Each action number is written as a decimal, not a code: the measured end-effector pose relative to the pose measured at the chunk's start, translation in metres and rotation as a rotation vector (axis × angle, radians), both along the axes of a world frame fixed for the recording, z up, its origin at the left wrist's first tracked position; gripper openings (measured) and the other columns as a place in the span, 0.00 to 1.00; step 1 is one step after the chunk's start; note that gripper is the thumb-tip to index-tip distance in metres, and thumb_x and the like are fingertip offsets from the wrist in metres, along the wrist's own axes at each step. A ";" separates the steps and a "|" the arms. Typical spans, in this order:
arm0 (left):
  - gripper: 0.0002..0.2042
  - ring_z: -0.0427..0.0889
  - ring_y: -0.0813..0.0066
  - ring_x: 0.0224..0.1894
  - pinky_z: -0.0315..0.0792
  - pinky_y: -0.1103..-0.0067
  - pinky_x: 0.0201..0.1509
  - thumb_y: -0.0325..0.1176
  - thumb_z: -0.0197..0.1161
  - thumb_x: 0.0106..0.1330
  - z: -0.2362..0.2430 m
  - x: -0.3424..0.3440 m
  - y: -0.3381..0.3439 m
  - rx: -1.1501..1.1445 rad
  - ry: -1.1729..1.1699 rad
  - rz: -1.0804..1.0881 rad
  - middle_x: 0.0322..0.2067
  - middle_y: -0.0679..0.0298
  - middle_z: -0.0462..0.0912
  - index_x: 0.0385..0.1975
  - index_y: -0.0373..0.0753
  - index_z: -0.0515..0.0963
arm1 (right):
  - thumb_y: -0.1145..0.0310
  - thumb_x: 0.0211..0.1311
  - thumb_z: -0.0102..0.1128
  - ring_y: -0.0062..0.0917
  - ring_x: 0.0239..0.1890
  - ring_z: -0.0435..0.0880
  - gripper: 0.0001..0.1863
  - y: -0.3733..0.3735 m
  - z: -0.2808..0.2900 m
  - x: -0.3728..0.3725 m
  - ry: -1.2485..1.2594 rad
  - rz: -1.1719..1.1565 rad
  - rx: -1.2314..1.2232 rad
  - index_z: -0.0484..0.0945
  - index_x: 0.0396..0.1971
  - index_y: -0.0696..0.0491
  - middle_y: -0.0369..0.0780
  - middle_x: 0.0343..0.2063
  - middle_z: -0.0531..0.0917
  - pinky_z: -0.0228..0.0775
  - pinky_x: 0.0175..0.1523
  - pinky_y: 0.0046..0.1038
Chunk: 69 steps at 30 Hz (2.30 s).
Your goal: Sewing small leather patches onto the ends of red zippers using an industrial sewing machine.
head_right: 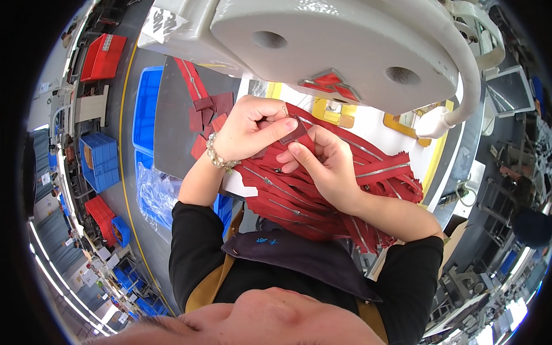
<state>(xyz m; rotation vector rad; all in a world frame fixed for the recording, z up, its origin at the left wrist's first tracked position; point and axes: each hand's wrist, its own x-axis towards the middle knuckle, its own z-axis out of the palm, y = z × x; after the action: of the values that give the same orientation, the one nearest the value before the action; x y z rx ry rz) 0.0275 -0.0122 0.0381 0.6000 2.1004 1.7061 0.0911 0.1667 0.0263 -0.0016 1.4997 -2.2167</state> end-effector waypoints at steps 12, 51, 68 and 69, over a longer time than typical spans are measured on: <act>0.15 0.54 0.83 0.15 0.51 0.82 0.19 0.28 0.63 0.60 -0.006 -0.005 0.000 -0.059 0.102 0.016 0.11 0.72 0.56 0.14 0.36 0.67 | 0.73 0.66 0.53 0.20 0.32 0.83 0.05 0.000 -0.003 -0.005 -0.033 -0.011 -0.007 0.70 0.33 0.59 0.42 0.28 0.82 0.76 0.40 0.20; 0.14 0.56 0.83 0.14 0.51 0.81 0.17 0.28 0.60 0.61 -0.002 -0.010 -0.003 -0.103 0.182 -0.073 0.10 0.69 0.60 0.14 0.34 0.68 | 0.75 0.64 0.56 0.10 0.27 0.72 0.04 0.004 -0.007 -0.002 -0.084 -0.052 -0.152 0.74 0.31 0.59 0.32 0.27 0.78 0.66 0.33 0.15; 0.16 0.60 0.84 0.14 0.57 0.82 0.17 0.34 0.56 0.67 -0.006 -0.009 -0.003 -0.074 0.144 0.036 0.10 0.68 0.62 0.17 0.34 0.69 | 0.74 0.64 0.55 0.12 0.27 0.75 0.05 0.003 -0.005 -0.002 -0.105 -0.053 -0.134 0.75 0.32 0.59 0.35 0.26 0.79 0.69 0.33 0.16; 0.16 0.60 0.84 0.14 0.57 0.82 0.17 0.34 0.56 0.67 -0.005 -0.009 -0.003 -0.074 0.146 0.036 0.10 0.68 0.62 0.17 0.34 0.69 | 0.74 0.64 0.55 0.12 0.27 0.75 0.05 0.004 -0.005 -0.003 -0.103 -0.052 -0.134 0.75 0.32 0.59 0.35 0.26 0.79 0.69 0.33 0.16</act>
<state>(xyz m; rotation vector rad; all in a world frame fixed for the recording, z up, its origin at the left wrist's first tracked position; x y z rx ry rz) 0.0189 -0.0150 0.0333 0.6871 2.2774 1.6401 0.0882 0.1704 0.0211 0.1090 1.3083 -2.3173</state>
